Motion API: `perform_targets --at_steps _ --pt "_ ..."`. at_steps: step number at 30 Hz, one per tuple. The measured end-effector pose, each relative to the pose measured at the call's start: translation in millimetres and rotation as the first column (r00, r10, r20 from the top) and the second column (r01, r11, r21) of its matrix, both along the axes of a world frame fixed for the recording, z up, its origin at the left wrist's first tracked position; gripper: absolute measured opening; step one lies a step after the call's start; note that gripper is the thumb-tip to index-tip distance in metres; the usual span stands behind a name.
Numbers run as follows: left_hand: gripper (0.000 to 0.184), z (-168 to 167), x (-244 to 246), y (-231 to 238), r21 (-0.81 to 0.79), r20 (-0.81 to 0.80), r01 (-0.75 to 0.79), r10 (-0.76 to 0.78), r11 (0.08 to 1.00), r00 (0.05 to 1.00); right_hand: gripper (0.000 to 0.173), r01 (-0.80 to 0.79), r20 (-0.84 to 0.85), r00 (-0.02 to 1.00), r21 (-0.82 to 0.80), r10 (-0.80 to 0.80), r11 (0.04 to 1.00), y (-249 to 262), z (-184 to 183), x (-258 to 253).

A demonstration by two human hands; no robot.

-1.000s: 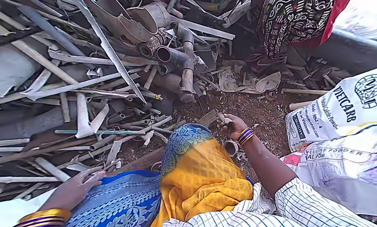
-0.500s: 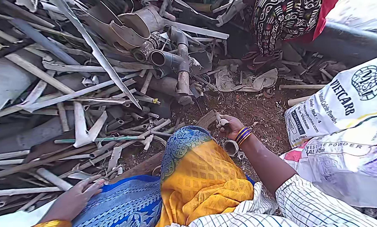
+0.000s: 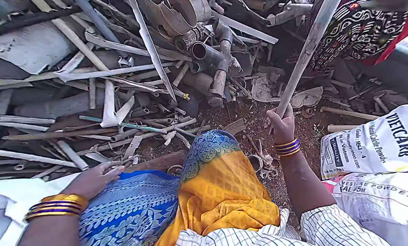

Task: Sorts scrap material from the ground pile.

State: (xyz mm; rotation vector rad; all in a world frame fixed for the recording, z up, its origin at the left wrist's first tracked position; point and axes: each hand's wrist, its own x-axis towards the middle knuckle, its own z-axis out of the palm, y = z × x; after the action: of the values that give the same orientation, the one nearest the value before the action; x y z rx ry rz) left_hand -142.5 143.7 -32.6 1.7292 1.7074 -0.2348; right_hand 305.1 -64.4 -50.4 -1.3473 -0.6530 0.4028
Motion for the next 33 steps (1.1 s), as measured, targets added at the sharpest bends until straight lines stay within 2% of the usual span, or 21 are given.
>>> perform_targets --at_steps 2,4,5,6,7,8,9,11,15,18,19,22,23,24,25,26,27,28,29,30,33 --pt "0.043 0.5 0.4 0.5 -0.003 -0.002 -0.007 0.007 1.000 1.000 0.037 0.153 0.162 0.978 -0.137 -0.130 0.979 10.5 -24.0 2.2" --pt "0.043 -0.6 -0.7 1.1 -0.002 0.002 -0.015 0.015 1.000 1.000 0.048 0.266 0.284 0.947 -0.421 -0.153 0.867 13.8 -71.5 1.2" --pt "0.044 -0.4 -0.4 1.6 -0.005 0.000 -0.017 0.017 1.000 1.000 0.055 0.229 0.286 0.957 -0.631 -0.052 0.741 9.7 -98.2 1.9" --pt "0.044 0.2 0.3 2.0 -0.009 -0.008 -0.012 0.011 1.000 1.000 0.061 0.125 0.212 0.971 -0.838 0.106 0.531 3.9 -124.8 3.9" --pt "0.044 -0.1 0.9 2.0 -0.013 -0.018 -0.006 0.005 1.000 1.000 0.065 0.003 0.072 0.961 -0.968 0.268 0.252 -2.0 -149.9 7.1" --pt "0.044 -0.6 1.4 2.4 -0.021 -0.026 0.000 -0.001 1.000 1.000 0.066 -0.086 -0.073 0.930 -0.996 0.361 0.021 -5.9 -170.3 9.2" --pt "0.044 -0.1 2.9 3.3 -0.027 -0.029 0.001 -0.002 1.000 1.000 0.065 -0.122 -0.147 0.907 -0.989 0.395 -0.087 -5.9 -179.4 9.7" --pt "0.044 1.9 5.1 5.4 -0.031 -0.032 0.003 -0.004 1.000 0.999 0.057 -0.091 -0.092 0.921 -0.996 0.378 -0.019 5.7 -164.3 7.0" --pt "0.043 -1.6 2.8 4.1 -0.009 -0.020 0.006 -0.006 1.000 1.000 0.043 0.010 0.090 0.974 -0.935 0.207 0.356 22.5 -93.2 7.8" --pt "0.044 -1.7 1.0 5.0 -0.005 -0.014 -0.011 0.011 1.000 1.000 0.030 0.256 0.351 0.936 -0.616 -0.032 0.745 18.6 -54.4 5.4" --pt "0.044 -2.1 0.3 4.7 -0.012 -0.018 -0.011 0.011 1.000 1.000 0.029 0.324 0.417 0.901 -0.462 -0.120 0.825 18.5 -49.2 3.2" --pt "0.043 -6.1 -2.9 6.3 -0.018 -0.009 -0.016 0.016 1.000 1.000 0.035 0.390 0.434 0.856 -0.181 -0.283 0.903 23.1 -68.0 -0.6" --pt "0.043 -6.0 -3.6 6.5 -0.015 -0.001 -0.016 0.016 1.000 1.000 0.039 0.386 0.422 0.866 -0.226 -0.268 0.894 21.4 -85.3 -2.8" --pt "0.043 -4.4 -3.1 5.9 -0.013 0.002 -0.018 0.018 1.000 1.000 0.039 0.361 0.417 0.889 -0.381 -0.190 0.851 15.9 -106.4 -4.4" --pt "0.043 -1.8 -1.6 4.2 -0.009 -0.001 -0.017 0.017 1.000 1.000 0.044 0.267 0.348 0.936 -0.623 -0.044 0.735 7.5 -128.0 -4.2" --pt "0.043 0.5 0.3 1.8 -0.008 -0.006 -0.017 0.017 1.000 1.000 0.053 0.104 0.195 0.973 -0.851 0.125 0.515 -0.9 -149.7 -1.2" --pt "0.044 2.4 2.3 0.2 -0.008 -0.009 -0.018 0.018 1.000 1.000 0.057 -0.052 0.012 0.970 -0.965 0.244 0.256 -7.2 -169.6 2.3" --pt "0.044 2.7 3.1 -0.1 -0.006 -0.012 -0.019 0.019 1.000 1.000 0.057 -0.134 -0.110 0.949 -0.989 0.295 0.062 -11.5 -185.2 3.3" --pt "0.044 1.9 2.4 0.2 -0.005 -0.012 -0.024 0.024 1.000 1.000 0.056 -0.163 -0.162 0.935 -0.986 0.315 -0.022 -13.7 -191.4 2.2" --pt "0.044 0.9 0.7 1.2 -0.005 -0.013 -0.030 0.030 1.000 0.999 0.054 -0.164 -0.164 0.932 -0.986 0.322 -0.029 -14.5 -190.4 -0.6" --pt "0.044 -5.1 -6.0 2.2 -0.006 -0.023 -0.015 0.015 1.000 1.000 0.047 -0.142 -0.111 0.943 -0.987 0.312 0.077 -18.8 -176.8 -8.7"
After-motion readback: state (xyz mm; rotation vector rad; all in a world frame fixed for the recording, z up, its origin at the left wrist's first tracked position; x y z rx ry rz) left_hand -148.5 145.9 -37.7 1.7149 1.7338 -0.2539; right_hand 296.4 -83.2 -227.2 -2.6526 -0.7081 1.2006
